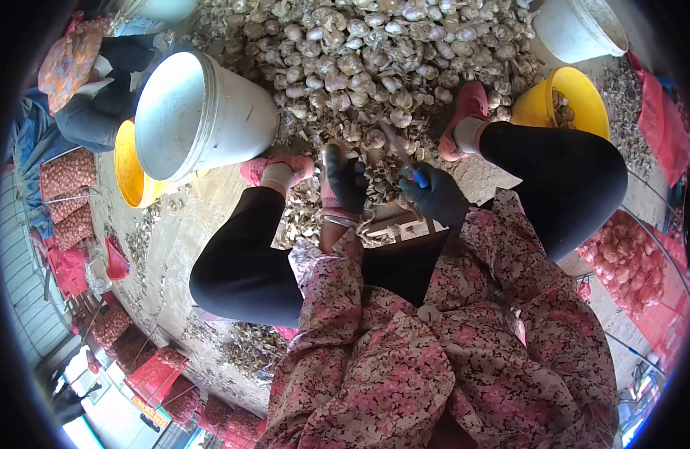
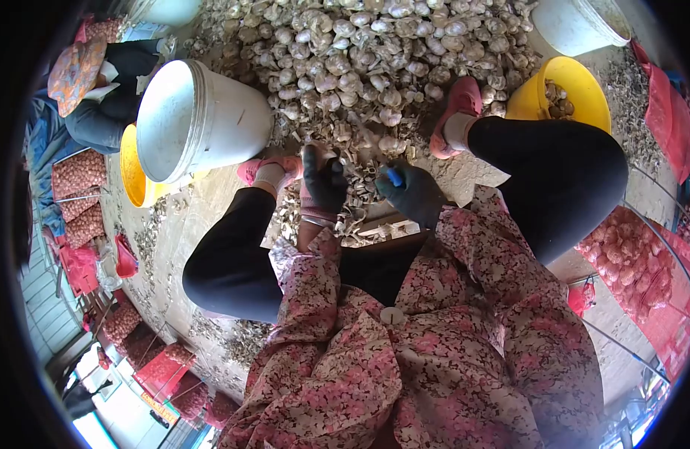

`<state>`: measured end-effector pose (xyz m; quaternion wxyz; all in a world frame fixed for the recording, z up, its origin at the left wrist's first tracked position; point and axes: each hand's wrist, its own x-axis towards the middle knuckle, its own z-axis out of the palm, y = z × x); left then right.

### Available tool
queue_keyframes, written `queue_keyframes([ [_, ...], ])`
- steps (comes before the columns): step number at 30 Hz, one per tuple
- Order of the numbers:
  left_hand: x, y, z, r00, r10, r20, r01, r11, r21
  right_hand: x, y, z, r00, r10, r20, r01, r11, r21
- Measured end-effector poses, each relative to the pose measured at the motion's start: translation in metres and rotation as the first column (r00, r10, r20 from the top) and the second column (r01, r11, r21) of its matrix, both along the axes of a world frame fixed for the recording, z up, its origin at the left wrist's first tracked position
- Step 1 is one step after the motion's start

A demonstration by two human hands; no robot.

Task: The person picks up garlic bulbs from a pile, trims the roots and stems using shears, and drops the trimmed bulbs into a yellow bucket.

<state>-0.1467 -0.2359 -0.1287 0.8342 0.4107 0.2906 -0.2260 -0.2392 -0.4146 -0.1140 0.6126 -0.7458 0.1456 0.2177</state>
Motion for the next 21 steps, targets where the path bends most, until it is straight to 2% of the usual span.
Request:
queue_keyframes([
  [2,0.000,0.005,0.007,0.964,-0.149,0.219,0.054,0.921,0.385,0.009,-0.006,0.028,0.998,-0.023,0.055,0.033,0.984,-0.174],
  [3,-0.003,0.007,0.010,0.948,-0.177,0.264,0.062,0.918,0.392,0.009,-0.005,0.024,0.974,0.002,0.225,0.048,0.976,-0.214],
  [4,-0.004,0.008,0.003,0.947,-0.178,0.267,0.062,0.918,0.391,0.013,-0.006,0.027,0.974,0.001,0.228,0.050,0.975,-0.215],
  [6,-0.006,0.009,-0.018,0.807,-0.200,0.556,0.057,0.963,0.264,0.024,-0.011,0.035,0.891,0.323,0.318,-0.119,0.844,-0.523],
  [7,-0.005,0.001,-0.009,0.712,-0.266,0.650,-0.038,0.910,0.414,0.025,-0.010,0.033,0.850,0.398,0.344,-0.115,0.779,-0.617],
  [8,-0.005,0.000,-0.008,0.712,-0.265,0.651,-0.038,0.911,0.412,0.025,-0.010,0.031,0.850,0.399,0.343,-0.115,0.777,-0.618],
  [10,-0.007,-0.001,-0.005,0.758,-0.308,0.575,0.017,0.890,0.455,0.026,-0.007,0.032,0.849,0.464,0.252,-0.137,0.655,-0.743],
  [11,-0.006,-0.004,-0.005,0.797,-0.241,0.553,-0.049,0.888,0.458,0.028,-0.007,0.034,0.849,0.467,0.249,-0.142,0.654,-0.743],
  [12,-0.003,0.000,-0.006,0.801,-0.240,0.549,-0.049,0.887,0.459,0.029,-0.008,0.037,0.852,0.478,0.214,-0.173,0.643,-0.746],
  [14,0.000,0.008,-0.010,0.836,-0.463,0.295,0.231,0.784,0.577,0.028,-0.008,0.036,0.859,0.484,0.166,-0.211,0.630,-0.747],
  [16,-0.006,0.006,-0.015,0.833,-0.457,0.311,0.221,0.790,0.571,0.030,-0.007,0.033,0.847,0.509,0.156,-0.225,0.608,-0.761],
  [18,-0.008,0.005,-0.021,0.737,-0.628,0.251,0.107,0.475,0.873,0.029,-0.003,0.022,0.863,0.488,0.132,-0.241,0.626,-0.741],
  [19,-0.009,0.003,-0.023,0.697,-0.665,0.269,0.047,0.417,0.908,0.028,-0.002,0.016,0.875,0.472,0.112,-0.255,0.644,-0.721],
  [20,-0.008,0.000,-0.010,0.697,-0.667,0.263,0.057,0.417,0.907,0.026,-0.001,0.011,0.877,0.468,0.104,-0.259,0.644,-0.720],
  [21,-0.008,-0.003,0.004,0.690,-0.701,0.177,0.120,0.352,0.928,0.026,-0.001,0.007,0.888,0.456,0.067,-0.301,0.684,-0.664],
])
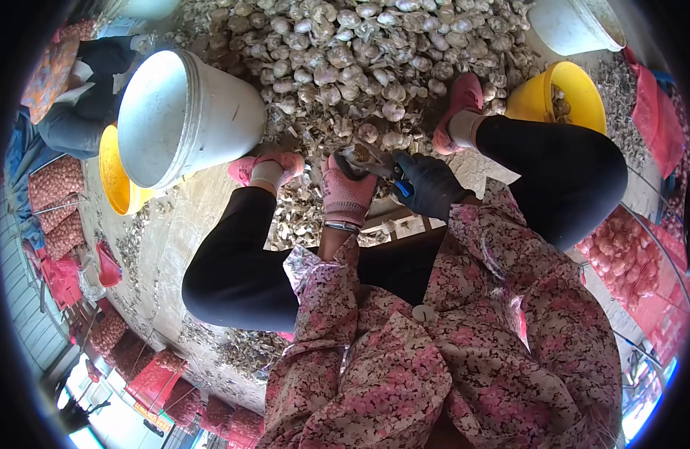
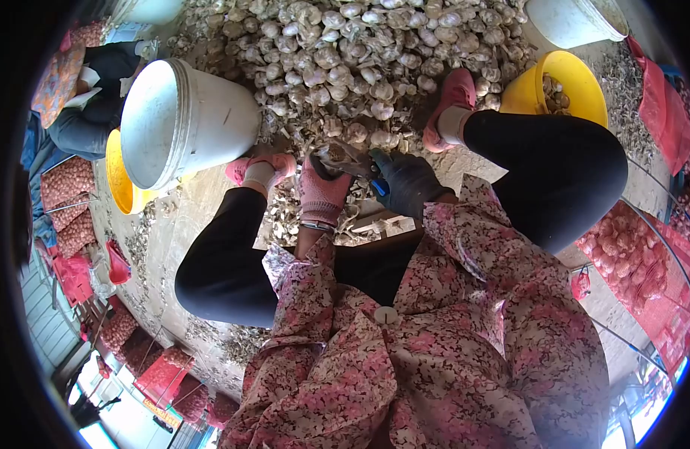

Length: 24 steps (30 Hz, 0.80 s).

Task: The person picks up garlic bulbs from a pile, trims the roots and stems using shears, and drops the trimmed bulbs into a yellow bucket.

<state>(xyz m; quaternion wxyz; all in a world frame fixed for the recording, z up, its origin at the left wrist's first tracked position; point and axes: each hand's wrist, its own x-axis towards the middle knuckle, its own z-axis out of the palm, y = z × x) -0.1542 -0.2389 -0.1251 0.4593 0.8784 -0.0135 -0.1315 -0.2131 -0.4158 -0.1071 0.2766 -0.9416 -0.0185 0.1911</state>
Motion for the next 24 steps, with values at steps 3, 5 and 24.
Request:
queue_keyframes([
  [3,0.000,-0.001,0.008,0.997,-0.020,-0.071,0.025,0.997,0.071,-0.004,-0.001,-0.009,0.999,-0.010,-0.051,0.012,0.999,0.043],
  [5,0.000,0.001,0.011,0.990,-0.018,-0.137,0.024,0.999,0.037,0.000,-0.003,-0.007,0.994,0.025,-0.104,-0.022,0.999,0.032],
  [24,0.145,0.102,0.094,0.925,0.341,-0.166,-0.271,0.288,-0.919,-0.012,-0.104,0.018,0.838,-0.394,-0.377,0.496,0.838,0.228],
])
